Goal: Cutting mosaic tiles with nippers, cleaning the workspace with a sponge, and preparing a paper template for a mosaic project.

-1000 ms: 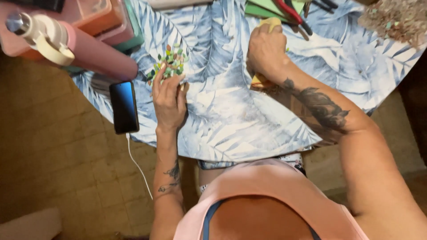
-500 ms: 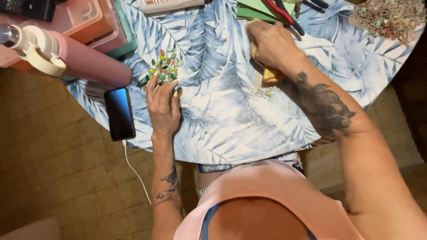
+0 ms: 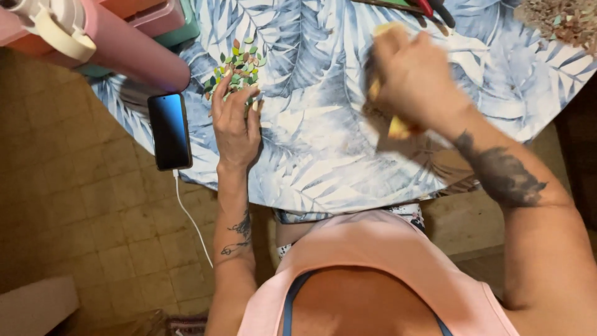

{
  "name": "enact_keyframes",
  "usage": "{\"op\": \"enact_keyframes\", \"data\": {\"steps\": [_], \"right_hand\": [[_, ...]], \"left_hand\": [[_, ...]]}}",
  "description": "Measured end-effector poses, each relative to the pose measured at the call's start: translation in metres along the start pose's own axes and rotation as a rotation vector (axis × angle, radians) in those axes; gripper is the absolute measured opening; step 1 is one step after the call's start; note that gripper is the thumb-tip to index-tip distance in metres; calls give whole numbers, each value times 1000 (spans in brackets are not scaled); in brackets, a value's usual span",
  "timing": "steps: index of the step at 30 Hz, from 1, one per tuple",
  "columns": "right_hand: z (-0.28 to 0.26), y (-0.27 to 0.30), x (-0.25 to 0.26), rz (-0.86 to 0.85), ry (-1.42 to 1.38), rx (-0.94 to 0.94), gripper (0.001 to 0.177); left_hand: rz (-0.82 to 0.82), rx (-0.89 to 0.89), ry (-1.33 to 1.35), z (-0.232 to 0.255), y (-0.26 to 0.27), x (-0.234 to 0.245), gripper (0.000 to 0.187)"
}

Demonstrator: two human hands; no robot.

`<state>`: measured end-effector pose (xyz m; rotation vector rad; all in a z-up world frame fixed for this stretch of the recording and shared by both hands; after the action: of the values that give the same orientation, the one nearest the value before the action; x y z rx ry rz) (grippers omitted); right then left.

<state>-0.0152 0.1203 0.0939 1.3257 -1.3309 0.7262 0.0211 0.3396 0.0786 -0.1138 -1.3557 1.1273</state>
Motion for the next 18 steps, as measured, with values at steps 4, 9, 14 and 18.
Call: {"op": "enact_keyframes", "data": {"steps": [4, 9, 14, 18], "right_hand": [[-91, 74, -40, 598, 73, 930, 36], [-114, 118, -101, 361, -297, 1152, 33], [-85, 67, -113, 422, -289, 989, 37], [-32, 25, -85, 707, -104, 640, 29]], "left_hand": [[80, 86, -28, -12, 4, 2, 20], [102, 117, -55, -12, 3, 9, 24], [141, 114, -42, -9, 3, 10, 25], [151, 72, -37, -6, 3, 8, 25]]}}
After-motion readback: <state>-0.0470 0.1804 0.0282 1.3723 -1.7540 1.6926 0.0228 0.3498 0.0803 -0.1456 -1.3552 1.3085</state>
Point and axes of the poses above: each hand's wrist, its own y-axis away from the middle knuckle, its own x-axis out of the back of the hand, z = x × y, the point moved 9 cm from there along -y, towards the middle knuckle, and after that the axes turned 13 degrees about -y, right-handed, at the moved point
